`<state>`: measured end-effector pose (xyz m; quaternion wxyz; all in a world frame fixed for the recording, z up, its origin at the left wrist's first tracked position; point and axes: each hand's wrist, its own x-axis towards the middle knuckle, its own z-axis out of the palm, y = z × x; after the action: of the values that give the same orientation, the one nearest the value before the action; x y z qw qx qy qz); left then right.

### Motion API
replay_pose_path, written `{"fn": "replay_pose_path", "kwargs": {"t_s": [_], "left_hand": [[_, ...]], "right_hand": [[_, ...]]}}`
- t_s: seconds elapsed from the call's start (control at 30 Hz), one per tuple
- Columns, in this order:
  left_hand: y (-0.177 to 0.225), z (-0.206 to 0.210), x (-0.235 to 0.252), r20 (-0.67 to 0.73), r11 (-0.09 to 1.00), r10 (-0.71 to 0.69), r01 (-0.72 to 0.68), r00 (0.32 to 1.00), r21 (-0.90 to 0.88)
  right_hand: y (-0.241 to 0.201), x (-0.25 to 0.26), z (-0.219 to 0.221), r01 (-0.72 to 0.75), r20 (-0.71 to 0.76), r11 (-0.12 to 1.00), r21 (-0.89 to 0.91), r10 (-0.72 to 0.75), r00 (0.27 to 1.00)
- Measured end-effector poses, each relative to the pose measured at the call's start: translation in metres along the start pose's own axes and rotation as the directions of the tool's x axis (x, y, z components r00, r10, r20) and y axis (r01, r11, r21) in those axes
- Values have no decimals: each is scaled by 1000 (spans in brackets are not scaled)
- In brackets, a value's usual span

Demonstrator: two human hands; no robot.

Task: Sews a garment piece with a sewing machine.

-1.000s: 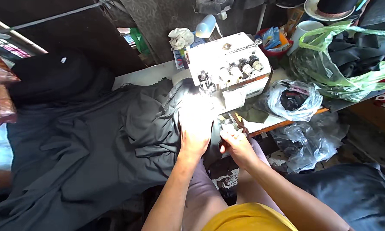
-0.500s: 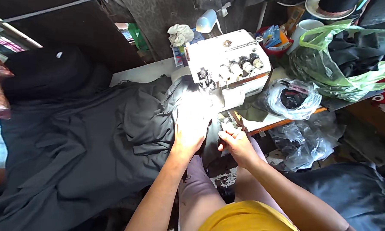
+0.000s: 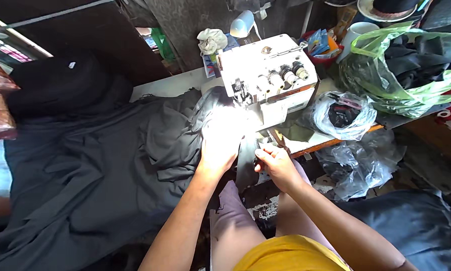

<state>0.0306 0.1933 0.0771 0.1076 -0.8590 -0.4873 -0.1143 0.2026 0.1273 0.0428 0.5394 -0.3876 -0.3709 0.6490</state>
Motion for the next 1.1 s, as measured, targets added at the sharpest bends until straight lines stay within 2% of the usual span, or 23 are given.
{"fn": "replay_pose_path", "kwargs": {"t_s": [0.2, 0.33, 0.5, 0.73, 0.8, 0.97, 1.03, 1.1], "left_hand": [[-6, 5, 2, -65, 998, 64, -64, 996, -3], [-3, -2, 6, 4, 999, 36, -36, 999, 21], [-5, -1, 8, -14, 994, 84, -82, 996, 65], [-25, 5, 17, -153, 972, 157, -180, 976, -153], [-31, 7, 19, -170, 966, 174, -202, 970, -159], [-37, 5, 24, -113, 975, 199, -209, 973, -77], [-37, 4, 23, -89, 986, 152, -157, 984, -51], [-34, 3, 19, 36, 995, -9, 12, 999, -97]], "right_hand": [[-2, 2, 0, 4, -1, 1000, -12, -4, 1000], [-3, 4, 0, 11, -4, 1000, -18, -11, 1000], [-4, 8, 0, 24, -5, 999, -44, -24, 1000], [-9, 17, 5, 16, -16, 996, -86, -17, 1000], [-12, 19, 6, 18, -18, 995, -101, -20, 1000], [-18, 22, 10, 19, -21, 993, -119, -22, 1000], [-21, 21, 13, 4, -2, 996, -92, -4, 1000], [-28, 18, 19, -40, 19, 999, -33, 41, 999]]}}
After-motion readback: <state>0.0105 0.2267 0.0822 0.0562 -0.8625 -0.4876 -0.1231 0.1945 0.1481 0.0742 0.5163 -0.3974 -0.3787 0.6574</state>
